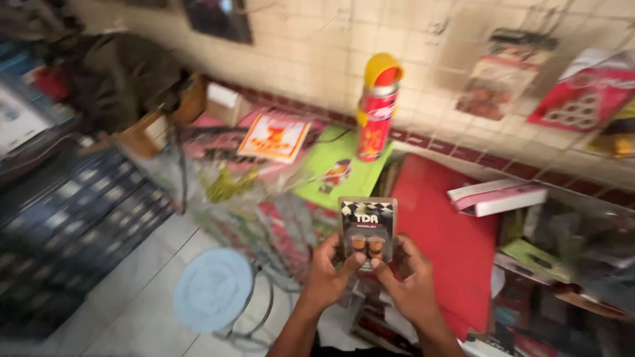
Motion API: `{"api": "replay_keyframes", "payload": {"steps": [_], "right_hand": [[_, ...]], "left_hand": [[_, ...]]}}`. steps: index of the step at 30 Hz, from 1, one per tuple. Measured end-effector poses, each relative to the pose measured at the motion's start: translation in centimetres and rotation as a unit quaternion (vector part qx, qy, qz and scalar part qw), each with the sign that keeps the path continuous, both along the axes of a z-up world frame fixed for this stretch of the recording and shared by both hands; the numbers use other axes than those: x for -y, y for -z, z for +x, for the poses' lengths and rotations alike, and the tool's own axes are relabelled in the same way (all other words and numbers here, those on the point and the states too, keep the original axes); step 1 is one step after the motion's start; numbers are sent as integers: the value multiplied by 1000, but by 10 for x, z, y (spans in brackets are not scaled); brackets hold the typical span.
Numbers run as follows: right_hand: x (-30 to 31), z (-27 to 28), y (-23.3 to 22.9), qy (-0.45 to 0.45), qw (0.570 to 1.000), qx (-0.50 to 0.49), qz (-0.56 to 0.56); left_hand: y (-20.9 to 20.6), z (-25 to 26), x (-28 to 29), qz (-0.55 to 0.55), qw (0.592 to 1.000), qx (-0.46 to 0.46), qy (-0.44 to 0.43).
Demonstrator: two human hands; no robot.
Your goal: The person picks up several packaged motorcycle components from a display counter, holds them up, and places them onto a wall-mounted wire rack.
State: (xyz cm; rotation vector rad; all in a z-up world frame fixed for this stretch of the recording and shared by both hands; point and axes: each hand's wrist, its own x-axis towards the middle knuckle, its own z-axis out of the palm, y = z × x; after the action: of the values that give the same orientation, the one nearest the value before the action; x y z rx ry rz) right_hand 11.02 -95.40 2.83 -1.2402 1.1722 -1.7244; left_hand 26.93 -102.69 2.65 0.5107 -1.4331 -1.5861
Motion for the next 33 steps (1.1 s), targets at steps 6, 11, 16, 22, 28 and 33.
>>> {"api": "replay_keyframes", "payload": {"steps": [6,11,16,22,28,33], "right_hand": [[7,-16,-20,75,996,-25,27],[8,-29,-49,110,992,-65,4],[9,-36,-88,101,990,-96,-27],[14,-39,-115,115,987,-108,-18],[21,-40,-124,115,987,-109,-28],[24,-44,-126,120,981,-140,-58]], "left_hand": [[-21,-23,33,-6,997,8,80],[-63,-27,52,-74,988,48,124],[-109,-35,70,-113,980,15,162],[-124,-46,77,-95,980,-4,174],[-128,-51,85,-130,977,-15,167],[-132,-56,88,-135,977,-17,162]]}}
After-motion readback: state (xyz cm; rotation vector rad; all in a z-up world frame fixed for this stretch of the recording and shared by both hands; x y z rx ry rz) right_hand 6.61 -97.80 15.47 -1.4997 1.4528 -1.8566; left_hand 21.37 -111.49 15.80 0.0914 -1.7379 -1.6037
